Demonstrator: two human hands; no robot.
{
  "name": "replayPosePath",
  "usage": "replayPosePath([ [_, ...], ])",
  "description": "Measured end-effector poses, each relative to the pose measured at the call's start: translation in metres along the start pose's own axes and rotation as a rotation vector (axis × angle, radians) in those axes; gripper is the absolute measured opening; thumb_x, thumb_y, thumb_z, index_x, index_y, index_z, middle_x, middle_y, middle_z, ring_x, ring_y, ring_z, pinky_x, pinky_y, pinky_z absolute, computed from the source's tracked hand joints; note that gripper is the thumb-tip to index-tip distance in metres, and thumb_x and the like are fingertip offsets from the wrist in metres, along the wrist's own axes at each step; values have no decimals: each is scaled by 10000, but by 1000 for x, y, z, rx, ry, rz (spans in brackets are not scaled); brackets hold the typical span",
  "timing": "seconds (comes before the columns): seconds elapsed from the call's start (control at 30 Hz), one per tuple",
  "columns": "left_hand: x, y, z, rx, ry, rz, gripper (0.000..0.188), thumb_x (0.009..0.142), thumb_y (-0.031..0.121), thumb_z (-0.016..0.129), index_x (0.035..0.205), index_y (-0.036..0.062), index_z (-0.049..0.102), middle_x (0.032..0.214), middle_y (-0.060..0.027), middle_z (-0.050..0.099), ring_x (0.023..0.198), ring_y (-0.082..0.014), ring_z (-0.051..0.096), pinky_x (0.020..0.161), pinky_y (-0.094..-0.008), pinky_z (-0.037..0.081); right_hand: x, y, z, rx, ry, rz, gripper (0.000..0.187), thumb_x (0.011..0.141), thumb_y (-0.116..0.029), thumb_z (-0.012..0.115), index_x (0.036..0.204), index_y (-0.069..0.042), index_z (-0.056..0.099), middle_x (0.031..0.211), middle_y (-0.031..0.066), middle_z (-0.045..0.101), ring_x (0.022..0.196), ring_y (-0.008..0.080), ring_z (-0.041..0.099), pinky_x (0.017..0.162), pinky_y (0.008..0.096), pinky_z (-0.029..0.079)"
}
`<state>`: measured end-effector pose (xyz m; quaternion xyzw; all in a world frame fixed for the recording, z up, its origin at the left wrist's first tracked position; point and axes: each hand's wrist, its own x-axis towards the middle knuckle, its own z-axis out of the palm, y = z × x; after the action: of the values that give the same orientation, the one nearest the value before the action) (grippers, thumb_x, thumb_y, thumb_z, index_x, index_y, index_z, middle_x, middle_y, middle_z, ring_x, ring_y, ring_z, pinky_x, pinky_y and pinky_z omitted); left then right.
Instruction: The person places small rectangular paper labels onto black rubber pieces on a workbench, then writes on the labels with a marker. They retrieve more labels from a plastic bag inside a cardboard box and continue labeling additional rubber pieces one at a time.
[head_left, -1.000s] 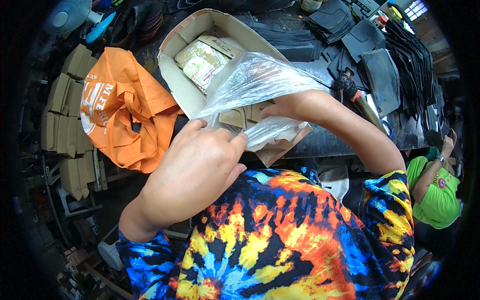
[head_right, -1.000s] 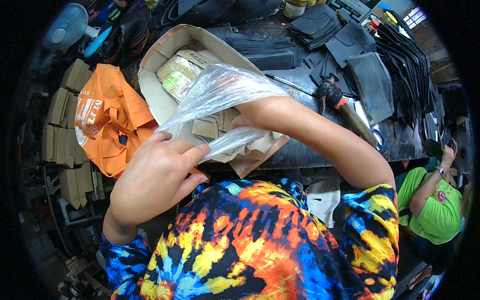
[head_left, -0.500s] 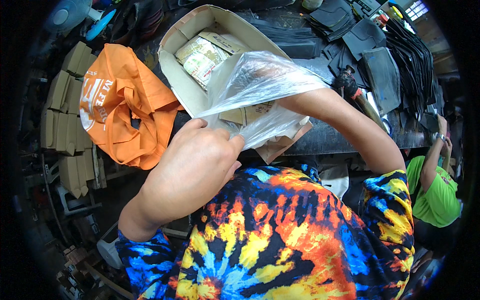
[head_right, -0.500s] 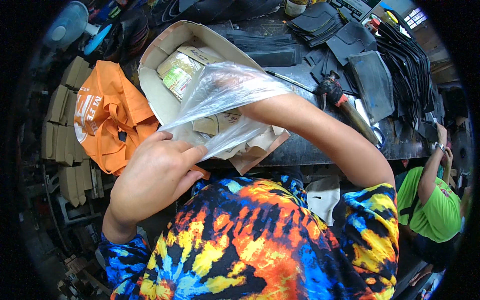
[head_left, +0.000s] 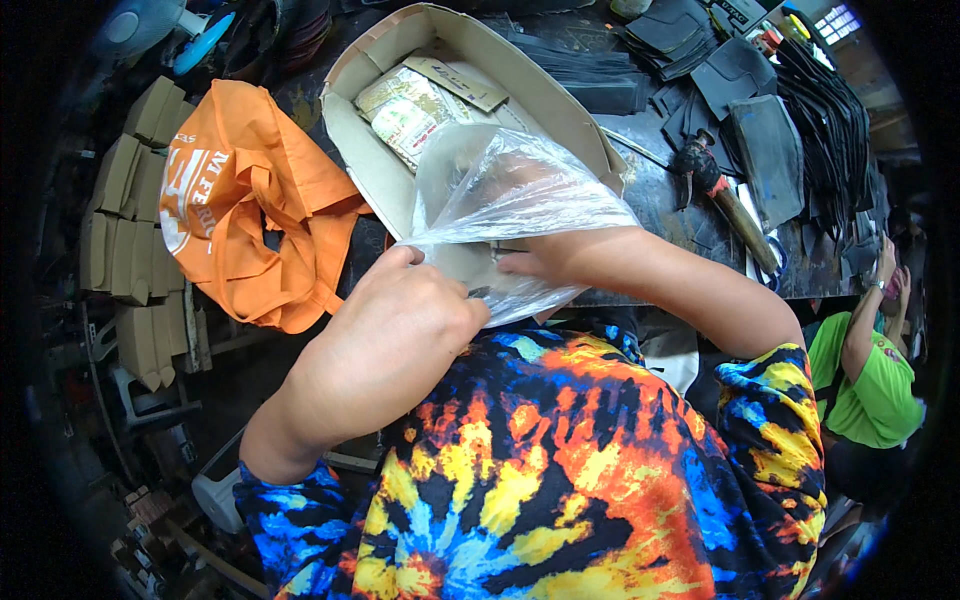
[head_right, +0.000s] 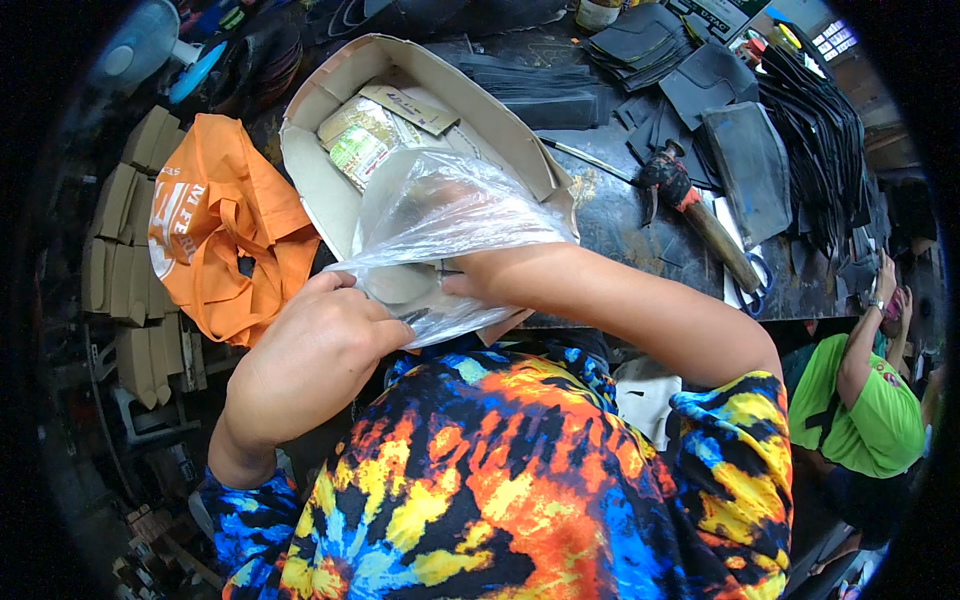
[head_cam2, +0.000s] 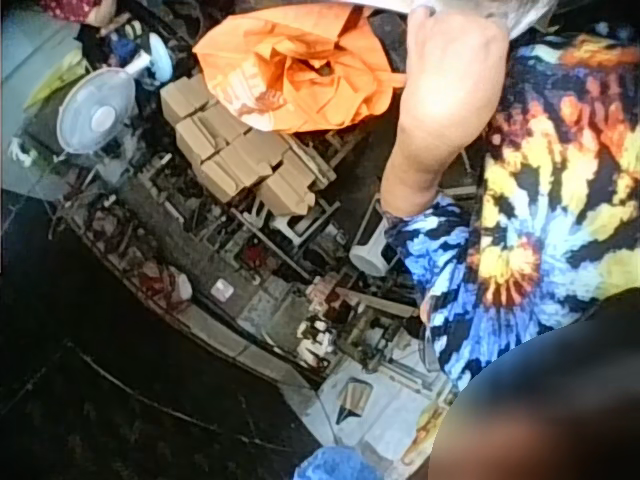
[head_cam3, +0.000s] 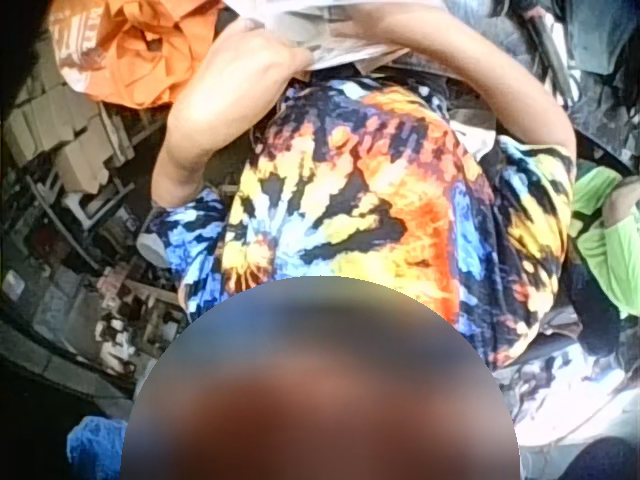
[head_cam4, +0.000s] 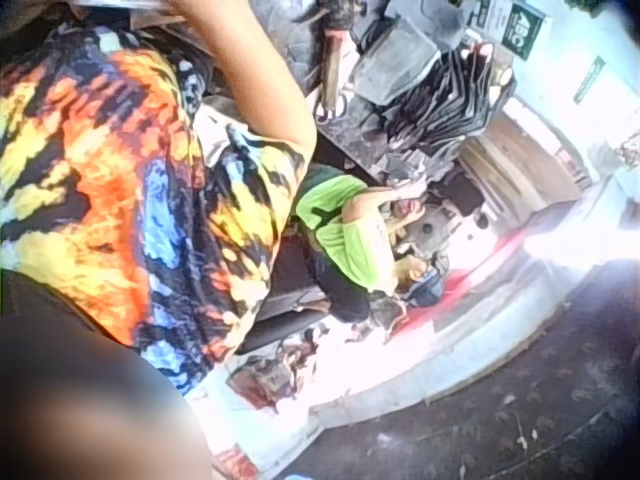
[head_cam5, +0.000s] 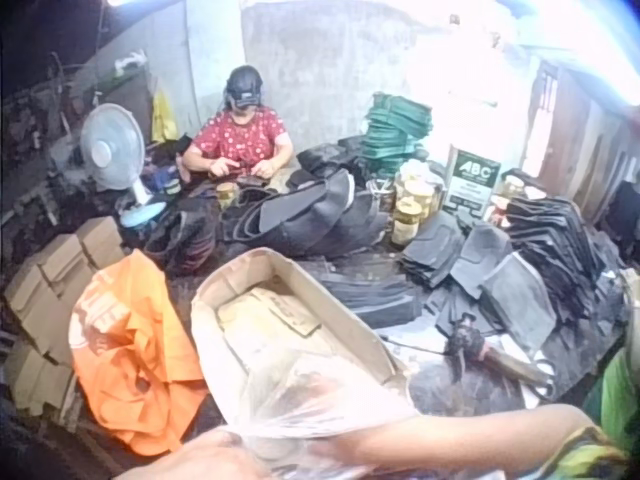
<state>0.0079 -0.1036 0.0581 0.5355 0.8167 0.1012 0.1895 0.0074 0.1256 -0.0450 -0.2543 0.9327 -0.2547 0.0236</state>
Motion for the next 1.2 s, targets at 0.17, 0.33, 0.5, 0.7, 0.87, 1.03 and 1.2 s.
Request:
replayPosePath([
  [0.17,2,0,3,-22,36,0,144,871,45,643,981,60,734,842,-114,705,896,-306,697,932,-409,461,-1,14,-5,66,97,-31,367,817,-137,737,1167,-32,707,1127,232,692,1110,415,649,989,487,518],
  [0.33,2,1,2,-48,46,3,172,869,40,642,1018,44,726,835,-120,699,892,-309,695,937,-410,465,3,24,-7,42,-10,-31,297,893,-145,668,1168,-39,710,1102,240,699,1069,416,662,972,490,520],
  [0.5,5,3,-1,2,34,2,193,855,24,645,1030,24,726,848,-122,696,898,-322,688,965,-421,466,0,48,-22,74,171,-140,254,965,-89,591,1196,-43,684,1160,218,704,1087,418,656,974,470,528],
  [0.7,6,3,-10,64,119,12,118,830,17,616,939,18,663,815,-143,681,892,-352,683,934,-442,468,5,38,-19,28,33,18,389,903,-197,715,1253,-33,672,1201,221,693,1152,417,637,1016,470,507],
  [0.87,10,3,-16,110,313,-59,69,830,4,597,888,10,634,856,-147,672,902,-357,671,900,-435,473,6,22,-5,-71,31,15,638,797,-340,840,1306,-7,648,1306,246,647,1250,423,587,1112,473,435],
  [1.03,11,6,-21,129,280,-11,58,823,0,600,866,14,637,850,-139,661,893,-344,665,888,-421,476,2,22,-15,-101,-65,23,616,830,-343,813,1314,0,645,1317,247,642,1258,423,587,1101,456,446],
  [1.2,7,8,-21,111,216,28,46,805,8,621,848,23,632,832,-136,650,878,-338,664,909,-423,483,4,30,-31,-6,-86,7,518,882,-318,751,1296,-23,656,1266,236,674,1190,405,631,1049,461,491],
])
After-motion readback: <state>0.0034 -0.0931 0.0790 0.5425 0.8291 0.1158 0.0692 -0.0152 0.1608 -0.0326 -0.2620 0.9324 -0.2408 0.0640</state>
